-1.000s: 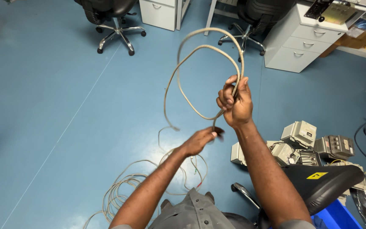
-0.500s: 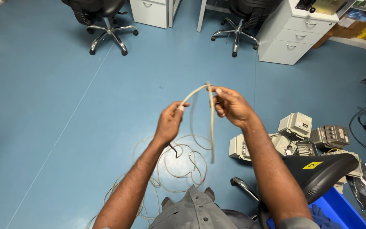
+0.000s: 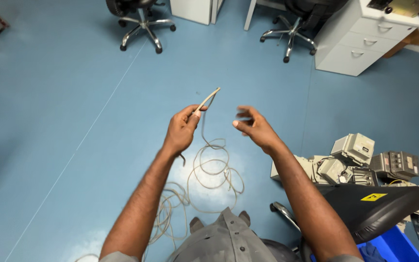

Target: The person coils a bundle of wires by hand, gathering the long lengths into neat loops while walking across the room.

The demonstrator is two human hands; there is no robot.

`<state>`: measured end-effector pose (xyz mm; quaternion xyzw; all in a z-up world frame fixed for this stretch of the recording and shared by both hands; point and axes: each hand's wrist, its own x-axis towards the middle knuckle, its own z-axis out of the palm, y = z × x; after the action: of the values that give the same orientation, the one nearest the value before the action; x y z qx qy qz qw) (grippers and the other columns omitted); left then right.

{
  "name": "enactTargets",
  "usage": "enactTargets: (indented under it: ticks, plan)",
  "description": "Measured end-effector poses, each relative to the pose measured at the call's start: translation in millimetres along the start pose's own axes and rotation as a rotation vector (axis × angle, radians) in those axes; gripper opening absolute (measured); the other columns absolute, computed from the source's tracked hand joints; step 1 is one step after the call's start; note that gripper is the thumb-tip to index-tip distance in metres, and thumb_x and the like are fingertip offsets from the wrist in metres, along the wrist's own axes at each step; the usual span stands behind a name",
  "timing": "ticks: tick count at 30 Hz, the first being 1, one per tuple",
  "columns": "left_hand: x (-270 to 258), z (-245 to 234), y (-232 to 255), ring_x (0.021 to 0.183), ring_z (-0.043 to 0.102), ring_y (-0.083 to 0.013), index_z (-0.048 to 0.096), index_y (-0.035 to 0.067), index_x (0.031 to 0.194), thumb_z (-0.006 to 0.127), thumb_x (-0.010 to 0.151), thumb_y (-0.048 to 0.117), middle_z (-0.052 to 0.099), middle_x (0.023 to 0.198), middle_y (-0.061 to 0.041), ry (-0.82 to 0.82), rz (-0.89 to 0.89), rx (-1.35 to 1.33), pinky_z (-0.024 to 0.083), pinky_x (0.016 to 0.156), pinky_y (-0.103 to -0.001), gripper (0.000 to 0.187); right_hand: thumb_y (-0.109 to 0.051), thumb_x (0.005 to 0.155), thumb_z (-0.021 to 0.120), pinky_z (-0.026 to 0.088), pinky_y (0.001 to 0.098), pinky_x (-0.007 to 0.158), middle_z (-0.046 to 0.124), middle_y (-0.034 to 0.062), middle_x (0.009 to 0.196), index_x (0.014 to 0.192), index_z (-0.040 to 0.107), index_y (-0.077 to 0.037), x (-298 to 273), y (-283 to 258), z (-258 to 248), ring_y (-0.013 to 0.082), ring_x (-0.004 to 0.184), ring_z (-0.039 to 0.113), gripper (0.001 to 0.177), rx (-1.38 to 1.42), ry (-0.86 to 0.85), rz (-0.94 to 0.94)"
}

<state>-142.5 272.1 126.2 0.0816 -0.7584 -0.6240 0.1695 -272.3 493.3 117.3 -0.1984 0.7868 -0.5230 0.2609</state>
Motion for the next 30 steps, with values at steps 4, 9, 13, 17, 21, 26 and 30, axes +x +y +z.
enactTargets:
  ticks: [4, 9, 13, 17, 21, 26, 30]
  plan:
    - [-8.5, -26.9, 24.4, 0.067, 0.047, -0.0053, 0.076, 0.005, 0.115, 0.064, 0.102, 0.024, 0.058, 0.074, 0.005, -0.150, 0.118, 0.153, 0.042, 0.060, -0.025, 0.026, -0.027, 0.075, 0.090, 0.048, 0.0523, 0.100, 0.041, 0.0171, 0.152, 0.155, 0.026, -0.015, 17.6, 6.9, 17.9, 0.0355, 0.137, 0.044, 0.103, -0.264, 0.177, -0.272]
    - [-20.8, -73.1, 52.8, 0.085, 0.062, -0.0064, 0.076, 0.005, 0.114, 0.066, 0.104, 0.027, 0.073, 0.092, 0.000, -0.233, 0.137, 0.121, 0.052, 0.076, -0.024, 0.026, -0.033, 0.085, 0.084, 0.046, 0.0525, 0.111, 0.052, 0.0147, 0.152, 0.153, 0.037, -0.018, 36.1, 21.7, 50.9, 0.0306, 0.145, 0.046, 0.084, -0.204, 0.092, -0.305]
    - [-38.4, -137.4, 58.0, 0.063, 0.040, -0.0041, 0.076, 0.003, 0.111, 0.067, 0.107, 0.023, 0.052, 0.071, 0.005, -0.079, 0.124, 0.116, 0.030, 0.055, -0.022, 0.023, -0.035, 0.084, 0.084, 0.046, 0.0515, 0.108, 0.057, 0.0125, 0.145, 0.143, 0.051, -0.017, 53.3, 73.4, 67.3, 0.0285, 0.139, 0.052, 0.071, -0.279, -0.050, -0.167]
    - [-52.1, -173.8, 31.4, 0.055, 0.034, -0.0029, 0.070, 0.000, 0.110, 0.062, 0.120, 0.025, 0.045, 0.066, 0.006, 0.162, 0.212, 0.047, 0.027, 0.051, -0.021, 0.028, -0.037, 0.084, 0.083, 0.052, 0.0438, 0.105, 0.066, 0.0107, 0.134, 0.142, 0.055, -0.016, 62.2, 183.8, 83.3, 0.0268, 0.127, 0.062, 0.067, -0.387, -0.268, -0.046]
    - [-50.1, -192.3, 18.8, 0.054, 0.039, -0.0031, 0.068, -0.001, 0.112, 0.061, 0.122, 0.027, 0.047, 0.066, 0.005, 0.316, 0.225, 0.091, 0.030, 0.050, -0.021, 0.030, -0.031, 0.080, 0.081, 0.052, 0.0410, 0.104, 0.068, 0.0117, 0.134, 0.141, 0.058, -0.015, 48.2, 286.1, 95.6, 0.0300, 0.124, 0.065, 0.068, -0.484, -0.452, 0.079]
    - [-64.1, -200.1, 52.5, 0.055, 0.040, -0.0055, 0.072, -0.001, 0.112, 0.065, 0.113, 0.022, 0.050, 0.070, 0.000, 0.216, 0.236, 0.369, 0.029, 0.050, -0.022, 0.025, -0.036, 0.077, 0.089, 0.039, 0.0463, 0.116, 0.045, 0.0221, 0.152, 0.151, 0.040, -0.005, 55.1, 274.1, 126.5, 0.0383, 0.142, 0.043, 0.094, -0.496, -0.161, -0.095]
    - [-64.6, -193.1, 76.0, 0.079, 0.062, -0.0080, 0.073, 0.000, 0.113, 0.066, 0.113, 0.018, 0.073, 0.096, -0.006, -0.006, 0.347, 0.388, 0.049, 0.067, -0.021, 0.019, -0.039, 0.077, 0.092, 0.033, 0.0500, 0.115, 0.025, 0.0235, 0.161, 0.159, 0.016, -0.005, 82.8, 147.3, 162.3, 0.0401, 0.148, 0.029, 0.118, -0.088, 0.148, -0.386]
